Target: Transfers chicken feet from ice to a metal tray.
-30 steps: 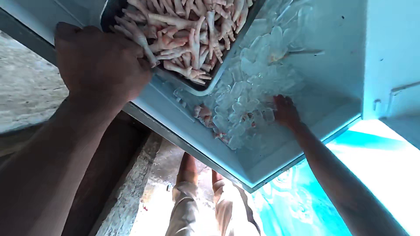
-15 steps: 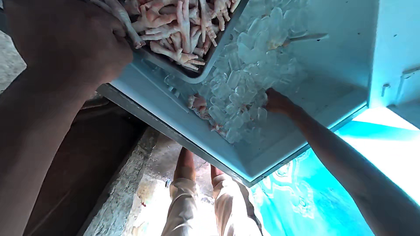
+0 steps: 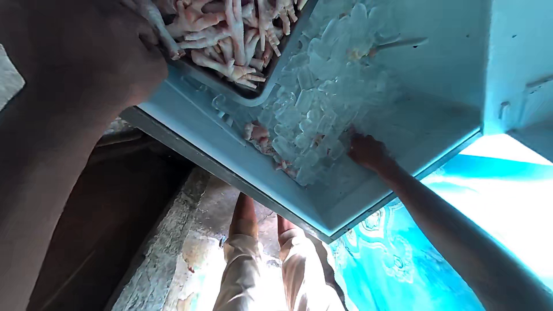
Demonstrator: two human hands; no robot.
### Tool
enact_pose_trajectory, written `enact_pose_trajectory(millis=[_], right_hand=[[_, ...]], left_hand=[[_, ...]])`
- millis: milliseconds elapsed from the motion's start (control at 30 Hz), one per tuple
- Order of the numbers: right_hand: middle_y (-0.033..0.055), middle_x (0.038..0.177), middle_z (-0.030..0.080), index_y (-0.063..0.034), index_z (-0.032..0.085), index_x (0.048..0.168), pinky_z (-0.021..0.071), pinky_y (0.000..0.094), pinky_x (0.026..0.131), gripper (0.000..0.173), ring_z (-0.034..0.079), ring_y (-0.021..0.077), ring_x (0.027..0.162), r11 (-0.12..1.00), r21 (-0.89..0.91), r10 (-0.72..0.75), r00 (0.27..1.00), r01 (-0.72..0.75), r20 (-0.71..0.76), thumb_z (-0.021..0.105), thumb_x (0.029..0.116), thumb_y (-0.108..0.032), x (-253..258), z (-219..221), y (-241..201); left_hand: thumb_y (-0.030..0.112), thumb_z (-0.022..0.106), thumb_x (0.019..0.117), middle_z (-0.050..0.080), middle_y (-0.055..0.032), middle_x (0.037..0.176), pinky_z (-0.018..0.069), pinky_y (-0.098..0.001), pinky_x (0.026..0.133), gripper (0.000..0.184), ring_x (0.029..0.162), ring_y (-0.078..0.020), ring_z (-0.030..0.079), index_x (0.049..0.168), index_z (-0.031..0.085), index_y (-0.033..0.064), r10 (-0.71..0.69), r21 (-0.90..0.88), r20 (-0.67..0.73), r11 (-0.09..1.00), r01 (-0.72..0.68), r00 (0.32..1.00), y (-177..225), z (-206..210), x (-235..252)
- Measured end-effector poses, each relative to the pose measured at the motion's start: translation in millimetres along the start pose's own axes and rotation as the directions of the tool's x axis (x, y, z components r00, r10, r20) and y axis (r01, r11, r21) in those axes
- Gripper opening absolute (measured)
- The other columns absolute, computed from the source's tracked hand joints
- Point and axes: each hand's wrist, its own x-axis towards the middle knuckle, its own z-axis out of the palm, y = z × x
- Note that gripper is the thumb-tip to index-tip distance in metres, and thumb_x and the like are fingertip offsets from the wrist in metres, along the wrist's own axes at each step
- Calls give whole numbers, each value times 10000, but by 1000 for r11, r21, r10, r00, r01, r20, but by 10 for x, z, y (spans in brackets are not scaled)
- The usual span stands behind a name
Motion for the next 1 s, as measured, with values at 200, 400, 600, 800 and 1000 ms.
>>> enact_pose_trajectory(millis=[200, 400, 600, 800, 1000], right_hand=[[277, 1439, 537, -11, 522, 1451, 464, 638, 1020, 509, 574, 445, 1267, 920, 382, 36, 988, -90, 149, 656, 995, -192, 236, -134, -129], [158, 1077, 667, -33, 564, 1328, 565, 337, 710, 362, 665, 191, 810, 565, 743, 131, 928, -359, 348, 611, 1023, -221, 119, -1, -243], [152, 993, 658, -22, 582, 1290, 519, 377, 688, 424, 598, 187, 735, 890, 448, -144, 880, -85, 453, 680, 1000, -315, -106, -30, -338], [252, 1167, 682, -10, 682, 1206, 482, 679, 924, 299, 645, 447, 1095, 988, 80, -151, 913, 131, 378, 696, 944, -153, -420, -563, -265], [146, 998, 650, -10, 604, 1222, 562, 401, 682, 243, 636, 208, 746, 608, 742, -86, 953, 281, -290, 637, 1023, -145, -846, -1690, -841]], left_hand=[[267, 480, 1035, 677, -311, 1103, 355, -760, 986, 323, 1108, -554, 606, 1116, 715, 60, 24, 129, 29, 991, -28, 999, 114, -146, -63], [243, 501, 1025, 691, -287, 1042, 387, -714, 946, 286, 1065, -518, 630, 1080, 711, 57, 18, 194, 50, 981, -28, 999, 184, -226, -101], [251, 530, 1014, 702, -264, 1036, 391, -696, 967, 282, 1070, -500, 634, 1068, 718, 48, 30, 185, 45, 982, -38, 999, 182, -245, -105], [256, 533, 1013, 709, -230, 1018, 409, -657, 953, 277, 1049, -465, 644, 1056, 728, 65, 41, 206, 58, 977, -52, 998, 164, -241, -82], [257, 570, 994, 706, -228, 1021, 412, -651, 949, 259, 1053, -454, 644, 1039, 724, 54, 37, 201, 61, 978, -48, 997, 187, -256, -89]])
